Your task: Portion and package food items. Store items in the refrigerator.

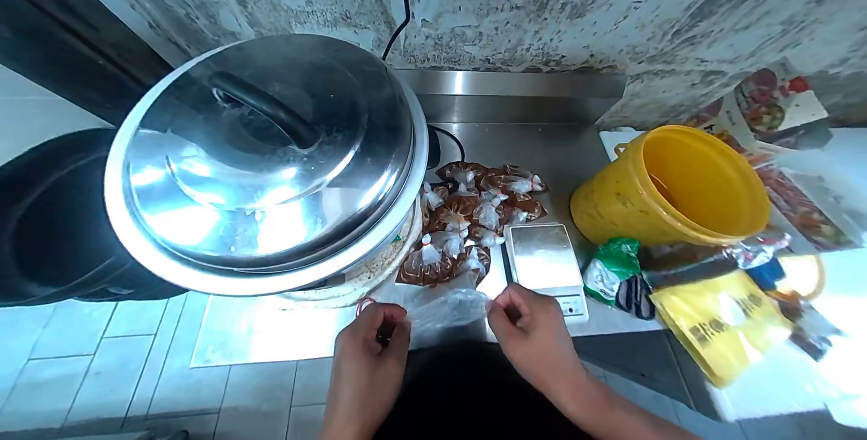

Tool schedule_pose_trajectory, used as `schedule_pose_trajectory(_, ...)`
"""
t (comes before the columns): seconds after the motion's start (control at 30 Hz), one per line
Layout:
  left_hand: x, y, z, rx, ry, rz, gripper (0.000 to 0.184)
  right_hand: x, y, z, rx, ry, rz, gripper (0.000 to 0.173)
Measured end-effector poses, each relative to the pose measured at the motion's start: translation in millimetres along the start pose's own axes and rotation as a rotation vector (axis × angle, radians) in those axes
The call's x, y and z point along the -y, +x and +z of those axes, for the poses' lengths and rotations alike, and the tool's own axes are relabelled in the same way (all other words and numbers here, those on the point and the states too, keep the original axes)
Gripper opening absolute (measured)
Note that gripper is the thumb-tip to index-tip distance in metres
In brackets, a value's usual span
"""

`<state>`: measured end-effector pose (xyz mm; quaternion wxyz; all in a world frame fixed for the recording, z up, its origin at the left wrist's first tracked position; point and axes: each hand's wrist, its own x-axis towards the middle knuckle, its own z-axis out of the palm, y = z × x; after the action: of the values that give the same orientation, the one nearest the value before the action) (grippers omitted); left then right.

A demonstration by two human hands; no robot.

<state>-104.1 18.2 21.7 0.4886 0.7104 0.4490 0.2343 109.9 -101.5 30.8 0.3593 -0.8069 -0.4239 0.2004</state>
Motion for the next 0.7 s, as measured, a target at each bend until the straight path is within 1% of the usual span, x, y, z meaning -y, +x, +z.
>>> schedule_pose_trajectory(0.03, -7.6, -0.1, -4.5, -0.01, 0.006, 0.056, 0.009, 2.1, 0.3, -2.8, -0.051, 0.034, -0.09, 0.016)
schedule_pose_trajectory(0.07, -13.6, -1.6, -8.3, -0.016, -0.007, 0.1, 0.008, 4.3, 0.3, -6.4, -0.072, 0.063, -0.132, 0.016)
schedule_pose_trajectory(0.17, -13.0, 3.2, -10.0, -0.018, 0.009, 0.154, 0.012, 5.1, 7.0, -14.5, 0.021, 0.012, -0.065, 0.018)
schedule_pose_trajectory(0.2, -10.2, 5.7, -9.3, -0.009, 0.024, 0.16, 0.013, 4.1, 8.0, -14.3, 0.037, 0.015, -0.085, 0.019)
schedule_pose_trajectory(0.27, -10.8, 8.5, -10.3, 0.0, 0.028, 0.216, 0.012, 1.7, 10.2, -10.6, 0.038, 0.064, -0.185, 0.018)
schedule_pose_trajectory(0.3, -10.2, 7.1, -10.3, 0.01, 0.021, 0.232, 0.012, -0.6, 9.6, -8.9, 0.051, 0.077, -0.192, 0.018)
schedule_pose_trajectory(0.37, -0.6, 10.2, -5.2, 0.04, 0.012, 0.189, 0.012, -10.3, 15.5, -6.3, 0.152, 0.076, -0.084, 0.016)
schedule_pose_trajectory(0.43, 11.1, 17.6, 1.8, 0.105, -0.006, 0.071, 0.013, -21.8, 24.4, -0.7, 0.247, 0.112, 0.082, 0.013)
schedule_pose_trajectory(0.47, 13.8, 18.8, 3.7, 0.14, -0.018, 0.041, 0.013, -24.2, 25.3, 2.9, 0.267, 0.131, 0.15, 0.012)
schedule_pose_trajectory(0.5, 14.4, 17.7, 4.7, 0.172, -0.03, 0.038, 0.013, -23.4, 24.4, 5.5, 0.279, 0.144, 0.213, 0.012)
schedule_pose_trajectory(0.53, 14.8, 16.0, 5.3, 0.196, -0.049, 0.048, 0.013, -21.4, 23.3, 6.7, 0.297, 0.147, 0.259, 0.019)
schedule_pose_trajectory(0.57, 15.8, 14.9, 6.0, 0.205, -0.067, 0.062, 0.014, -19.5, 24.1, 6.5, 0.345, 0.129, 0.283, 0.032)
schedule_pose_trajectory(0.6, 17.8, 15.2, 6.6, 0.196, -0.08, 0.08, 0.014, -18.2, 26.5, 6.7, 0.393, 0.096, 0.29, 0.04)
schedule_pose_trajectory(0.63, 20.4, 16.2, 7.4, 0.164, -0.087, 0.11, 0.014, -18.5, 29.2, 8.3, 0.415, 0.068, 0.276, 0.038)
schedule_pose_trajectory(0.7, 25.4, 19.2, 8.7, 0.058, -0.092, 0.197, 0.018, -16.0, 32.9, 9.6, 0.395, 0.035, 0.233, 0.024)
